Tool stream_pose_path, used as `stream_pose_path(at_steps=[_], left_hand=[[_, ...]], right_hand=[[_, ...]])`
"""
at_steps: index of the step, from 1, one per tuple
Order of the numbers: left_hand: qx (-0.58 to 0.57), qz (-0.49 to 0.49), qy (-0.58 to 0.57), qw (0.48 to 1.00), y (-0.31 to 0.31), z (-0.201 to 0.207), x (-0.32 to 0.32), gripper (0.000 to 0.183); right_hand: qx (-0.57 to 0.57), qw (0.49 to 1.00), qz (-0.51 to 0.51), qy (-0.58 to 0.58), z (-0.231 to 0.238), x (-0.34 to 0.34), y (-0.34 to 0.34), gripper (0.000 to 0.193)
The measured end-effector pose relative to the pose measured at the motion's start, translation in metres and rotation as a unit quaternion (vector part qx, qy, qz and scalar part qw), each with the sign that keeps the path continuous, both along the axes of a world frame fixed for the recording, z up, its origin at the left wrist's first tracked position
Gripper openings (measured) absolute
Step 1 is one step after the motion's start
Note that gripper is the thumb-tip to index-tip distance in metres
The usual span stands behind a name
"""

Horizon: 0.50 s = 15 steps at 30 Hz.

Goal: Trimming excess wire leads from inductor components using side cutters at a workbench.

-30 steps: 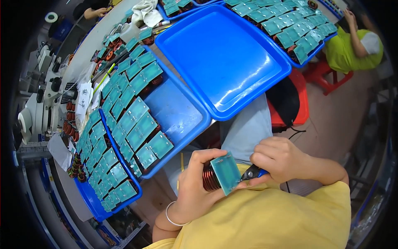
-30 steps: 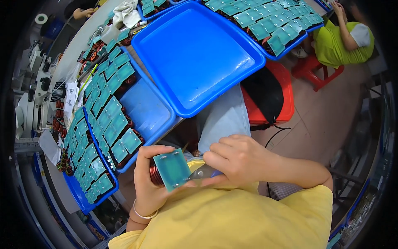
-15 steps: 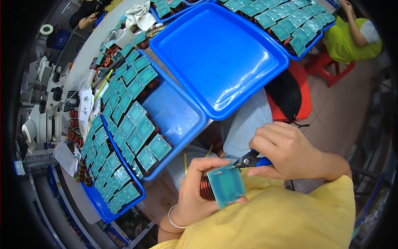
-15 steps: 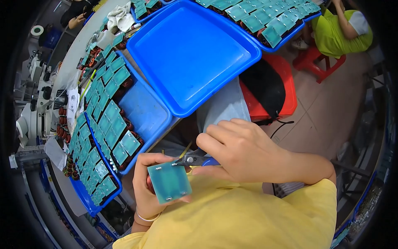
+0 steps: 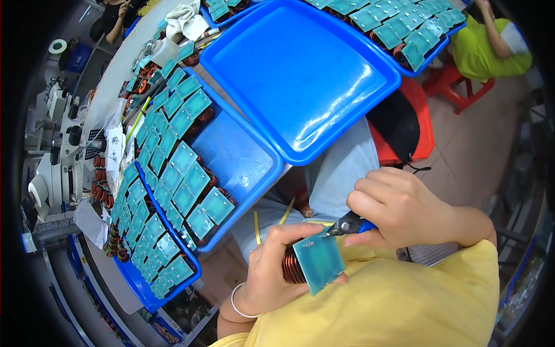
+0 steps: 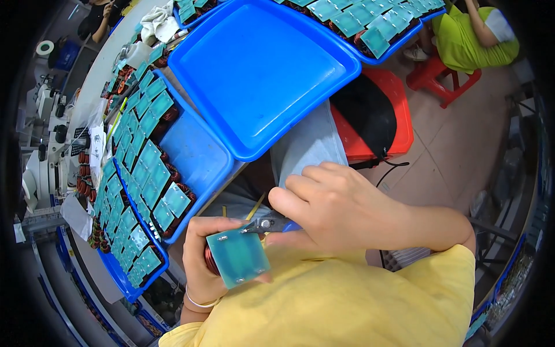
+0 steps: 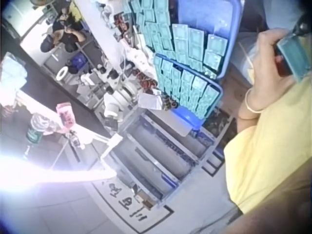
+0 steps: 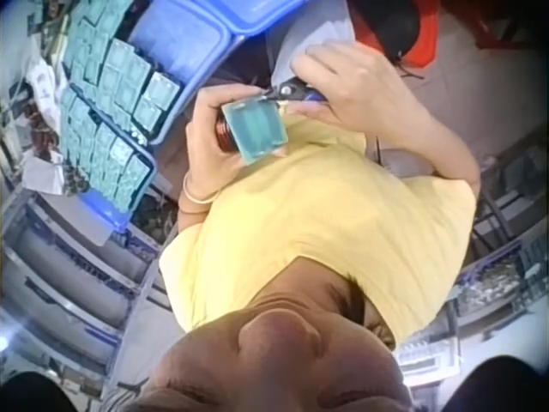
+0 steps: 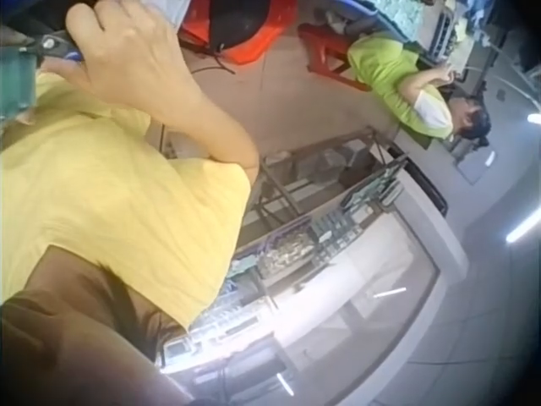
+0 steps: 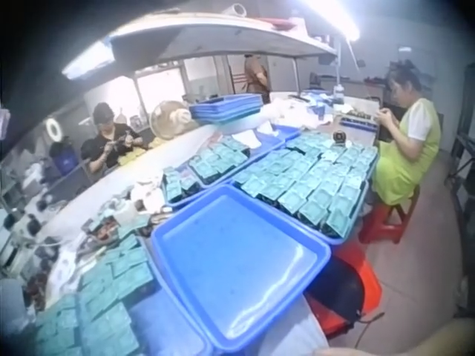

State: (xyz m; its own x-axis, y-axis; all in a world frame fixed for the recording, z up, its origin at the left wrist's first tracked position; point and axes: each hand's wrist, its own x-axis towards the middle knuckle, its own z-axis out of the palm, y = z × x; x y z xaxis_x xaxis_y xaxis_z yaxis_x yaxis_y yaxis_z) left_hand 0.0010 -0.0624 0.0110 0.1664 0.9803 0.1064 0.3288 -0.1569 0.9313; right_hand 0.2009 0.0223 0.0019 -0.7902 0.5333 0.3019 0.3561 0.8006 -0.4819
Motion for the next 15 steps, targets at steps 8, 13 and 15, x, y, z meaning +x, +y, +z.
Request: stream_pose_path(at_steps=[8,13,15], left_hand=[[-0.081,-0.01,-0.036,0.996,0.004,-0.006,0.001,0.066],[-0.231,0.014,-0.263,0.937,0.006,-0.004,0.002,0.062],[-0.219,0.003,-0.262,0.94,0.006,-0.007,0.0,0.062]], right_hand=[[-0.088,0.995,-0.005,0.047,-0.029,0.001,-0.002,0.044],[-0.122,0.99,0.0,0.076,-0.012,0.001,-0.004,0.043],[-0.123,0.99,0.003,0.068,-0.001,0.001,-0.004,0.043]])
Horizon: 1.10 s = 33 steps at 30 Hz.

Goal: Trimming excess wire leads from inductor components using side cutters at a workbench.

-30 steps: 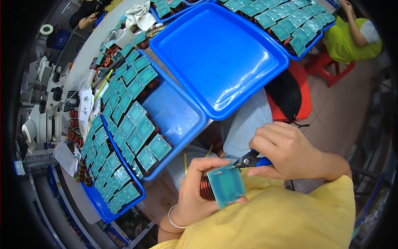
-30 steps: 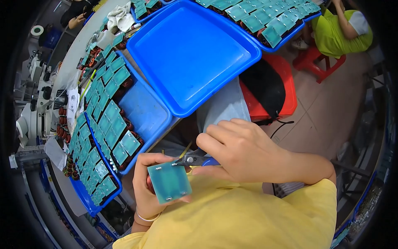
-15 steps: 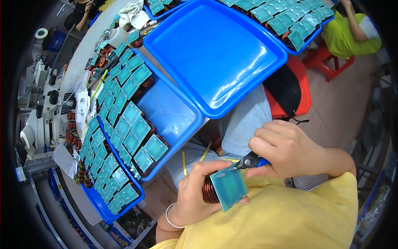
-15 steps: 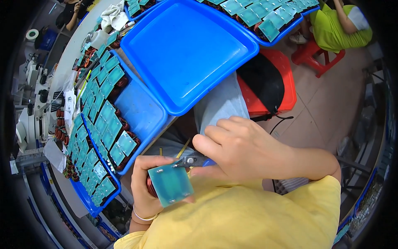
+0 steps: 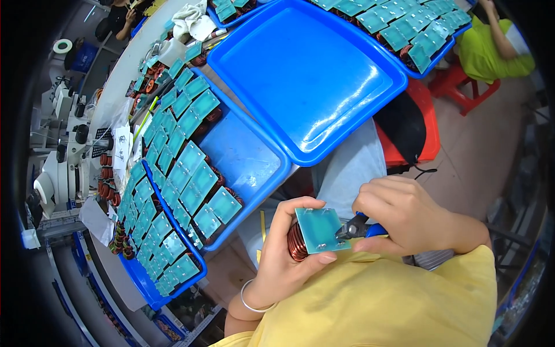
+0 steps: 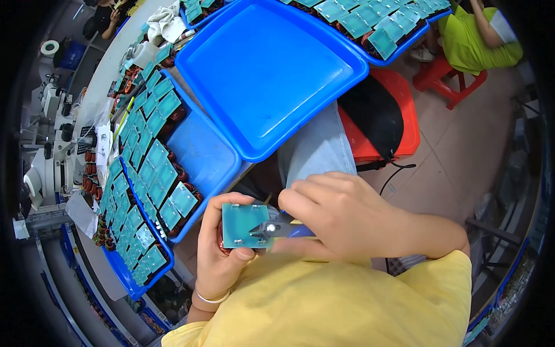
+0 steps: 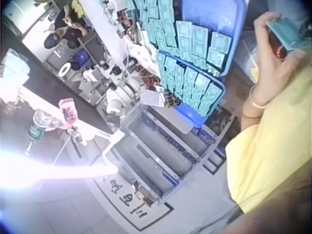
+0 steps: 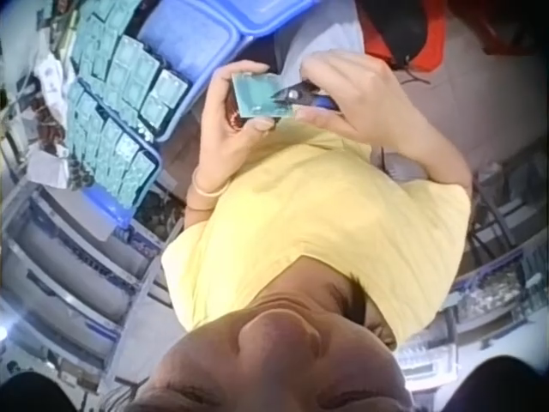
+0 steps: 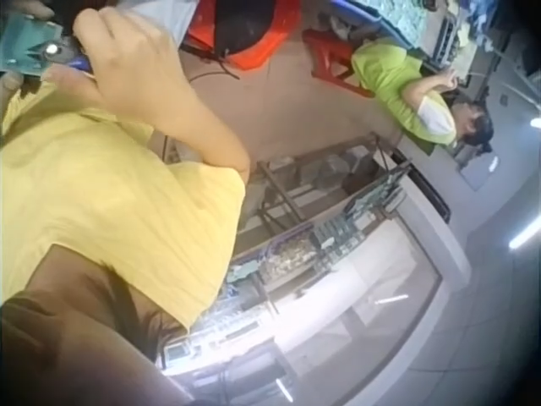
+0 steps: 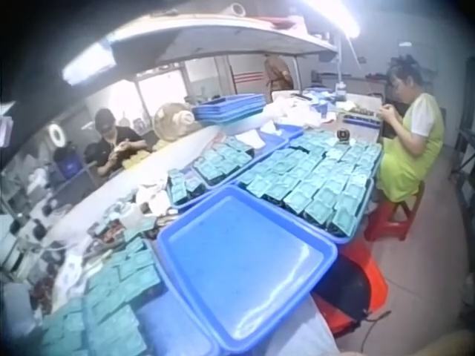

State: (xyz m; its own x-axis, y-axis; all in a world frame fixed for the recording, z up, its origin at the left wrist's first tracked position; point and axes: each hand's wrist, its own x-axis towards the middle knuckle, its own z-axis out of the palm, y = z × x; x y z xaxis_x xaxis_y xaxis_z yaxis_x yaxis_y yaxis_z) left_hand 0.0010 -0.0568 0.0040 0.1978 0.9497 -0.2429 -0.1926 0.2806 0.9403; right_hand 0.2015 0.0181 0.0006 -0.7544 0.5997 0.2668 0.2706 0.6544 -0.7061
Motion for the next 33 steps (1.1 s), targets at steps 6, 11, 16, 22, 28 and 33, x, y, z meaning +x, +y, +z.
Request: stream_pose_path(at_steps=[6,11,16,22,28,33], left_hand=[[0.047,0.0,0.025,0.999,0.0,-0.002,0.0,0.063],[0.051,-0.008,0.051,0.997,-0.003,-0.004,-0.003,0.066],[0.095,0.002,0.122,0.988,-0.004,-0.008,-0.004,0.065],[0.114,0.006,0.125,0.986,-0.004,-0.008,-0.004,0.066],[0.177,-0.01,0.208,0.962,0.001,-0.006,-0.005,0.066],[0.137,-0.019,0.209,0.968,0.001,-0.005,-0.004,0.069]], right_hand=[[0.024,0.998,0.018,-0.051,0.009,-0.002,-0.004,0.043],[0.042,0.996,0.031,-0.074,0.016,-0.002,-0.004,0.038],[0.044,0.996,0.033,-0.076,0.015,-0.002,-0.005,0.041],[0.058,0.994,0.038,-0.08,0.021,-0.002,-0.004,0.038],[0.082,0.993,0.033,-0.083,0.018,-0.005,-0.005,0.04],[0.078,0.994,0.024,-0.068,0.008,-0.006,-0.009,0.041]])
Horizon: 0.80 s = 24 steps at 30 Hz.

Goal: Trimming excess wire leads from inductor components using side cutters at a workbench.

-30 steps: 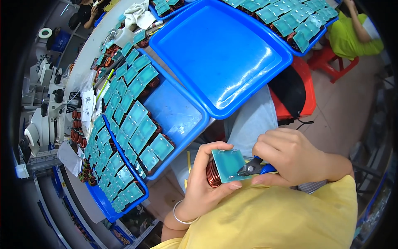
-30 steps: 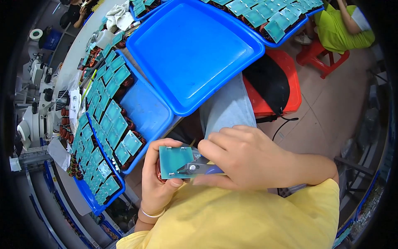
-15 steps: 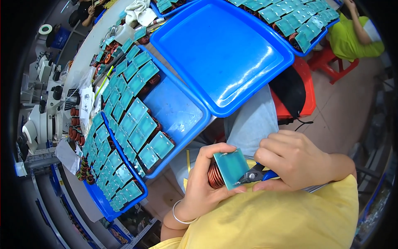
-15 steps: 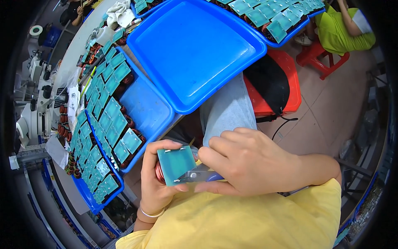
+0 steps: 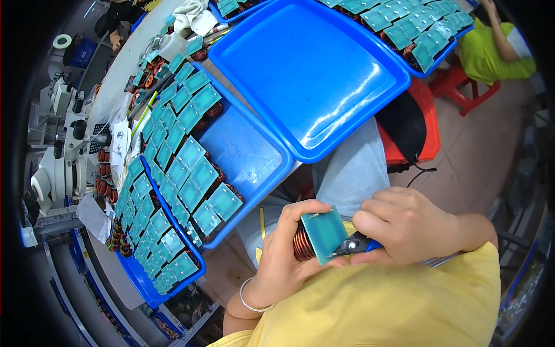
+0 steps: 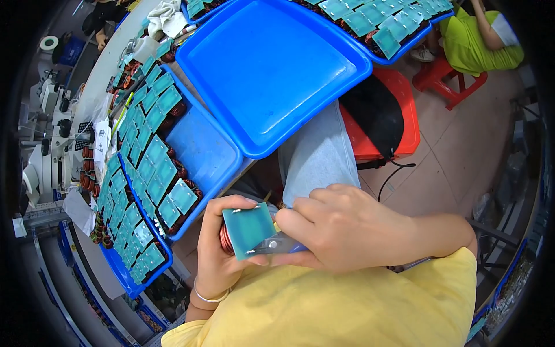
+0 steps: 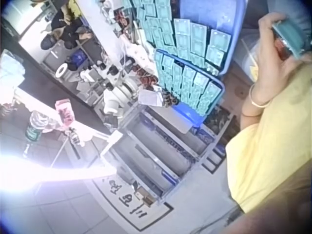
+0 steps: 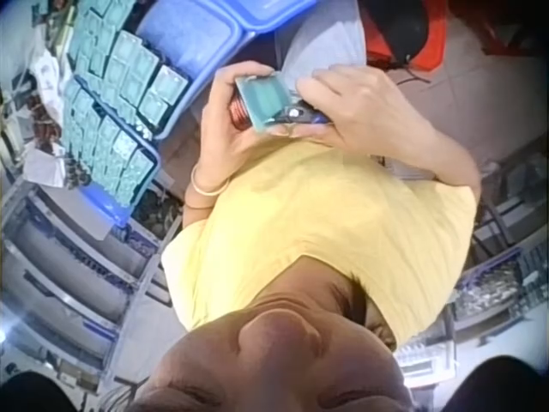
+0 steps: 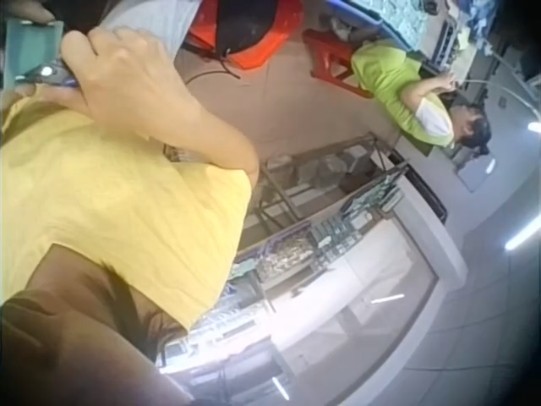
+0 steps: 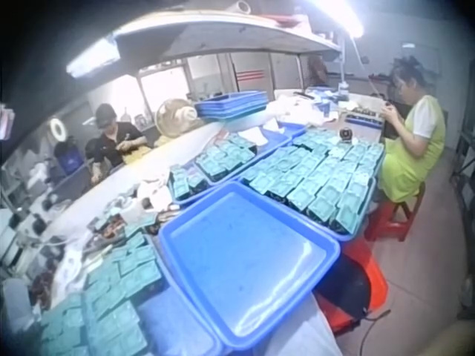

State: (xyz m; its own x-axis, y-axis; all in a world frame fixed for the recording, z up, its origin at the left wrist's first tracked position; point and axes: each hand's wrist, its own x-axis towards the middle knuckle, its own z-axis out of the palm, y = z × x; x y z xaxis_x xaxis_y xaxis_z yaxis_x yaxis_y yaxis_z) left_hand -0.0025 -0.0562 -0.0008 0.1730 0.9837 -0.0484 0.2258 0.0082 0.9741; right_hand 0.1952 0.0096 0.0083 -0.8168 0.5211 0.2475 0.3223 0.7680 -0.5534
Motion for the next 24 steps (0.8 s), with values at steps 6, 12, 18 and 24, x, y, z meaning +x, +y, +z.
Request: stream_pose_path(at_steps=[6,12,18,24], left_hand=[[0.012,-0.032,0.021,0.999,0.006,0.0,0.0,0.064],[-0.231,0.013,-0.284,0.93,0.004,0.008,0.005,0.055],[-0.319,0.017,-0.522,0.791,0.002,0.006,0.004,0.06],[-0.322,-0.026,-0.607,0.726,0.0,0.005,-0.001,0.054]], right_hand=[[-0.023,1.0,-0.002,0.013,-0.008,0.005,-0.001,0.039],[-0.139,0.99,-0.011,0.019,-0.004,0.017,0.01,0.044],[-0.247,0.939,-0.108,0.213,-0.015,0.009,0.005,0.048],[-0.295,0.918,-0.094,0.246,-0.009,-0.009,0.003,0.054]])
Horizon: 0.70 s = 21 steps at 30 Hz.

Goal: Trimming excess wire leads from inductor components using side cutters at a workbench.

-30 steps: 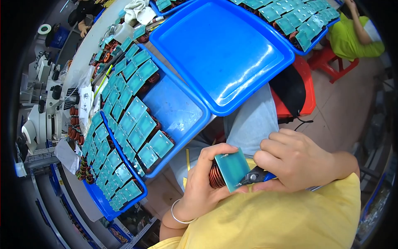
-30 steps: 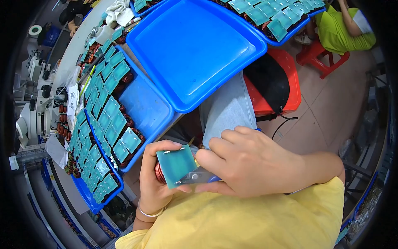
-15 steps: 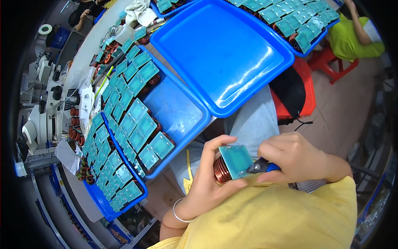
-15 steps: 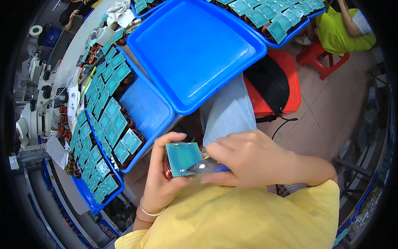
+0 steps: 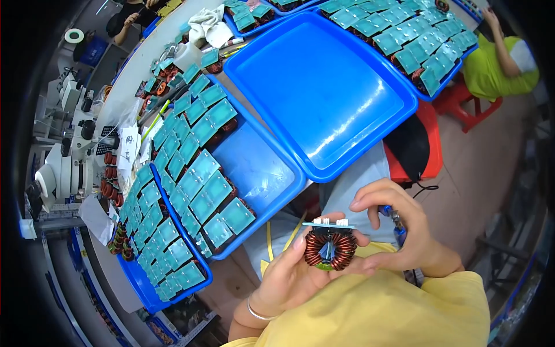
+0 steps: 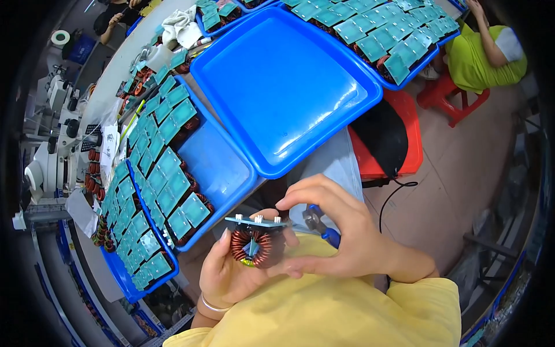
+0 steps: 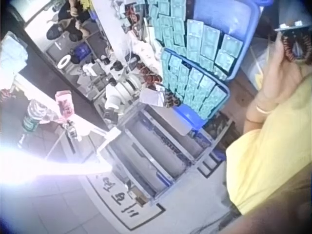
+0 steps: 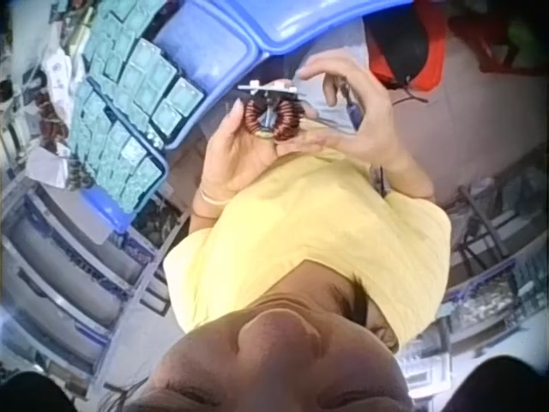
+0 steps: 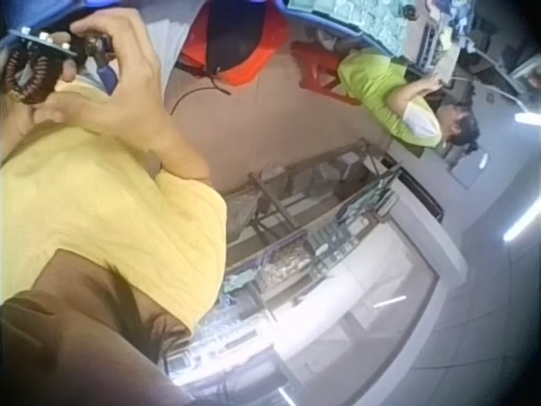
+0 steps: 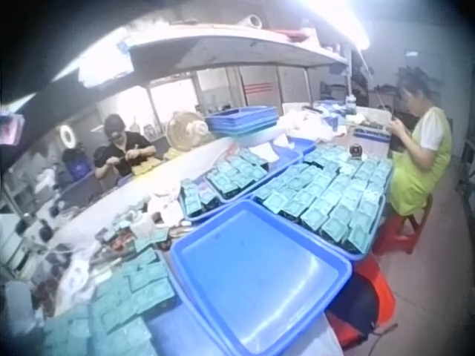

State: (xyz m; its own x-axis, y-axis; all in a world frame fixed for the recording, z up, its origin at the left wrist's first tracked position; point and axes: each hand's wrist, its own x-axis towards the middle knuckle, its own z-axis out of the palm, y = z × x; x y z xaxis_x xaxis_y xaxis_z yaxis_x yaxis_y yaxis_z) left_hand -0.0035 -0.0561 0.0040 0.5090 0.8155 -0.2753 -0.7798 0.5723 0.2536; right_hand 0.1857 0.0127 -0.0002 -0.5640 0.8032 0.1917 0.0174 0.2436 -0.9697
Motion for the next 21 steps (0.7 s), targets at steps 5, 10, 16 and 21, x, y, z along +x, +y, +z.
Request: stream_pose_path(at_steps=[5,10,16,21], left_hand=[[-0.003,-0.011,0.098,0.995,0.003,0.011,0.001,0.067],[0.003,-0.042,0.117,0.992,0.004,0.004,-0.005,0.074],[-0.089,0.037,-0.127,0.987,-0.003,-0.014,-0.008,0.081],[-0.005,-0.02,-0.116,0.993,0.003,-0.018,-0.016,0.075]], right_hand=[[-0.024,1.0,0.019,0.001,0.002,-0.005,0.004,0.051],[-0.021,0.999,0.035,0.007,-0.001,-0.011,0.006,0.045],[0.004,0.999,0.026,0.025,-0.008,-0.017,0.009,0.041],[0.004,0.999,0.033,0.019,-0.007,-0.022,0.011,0.038]])
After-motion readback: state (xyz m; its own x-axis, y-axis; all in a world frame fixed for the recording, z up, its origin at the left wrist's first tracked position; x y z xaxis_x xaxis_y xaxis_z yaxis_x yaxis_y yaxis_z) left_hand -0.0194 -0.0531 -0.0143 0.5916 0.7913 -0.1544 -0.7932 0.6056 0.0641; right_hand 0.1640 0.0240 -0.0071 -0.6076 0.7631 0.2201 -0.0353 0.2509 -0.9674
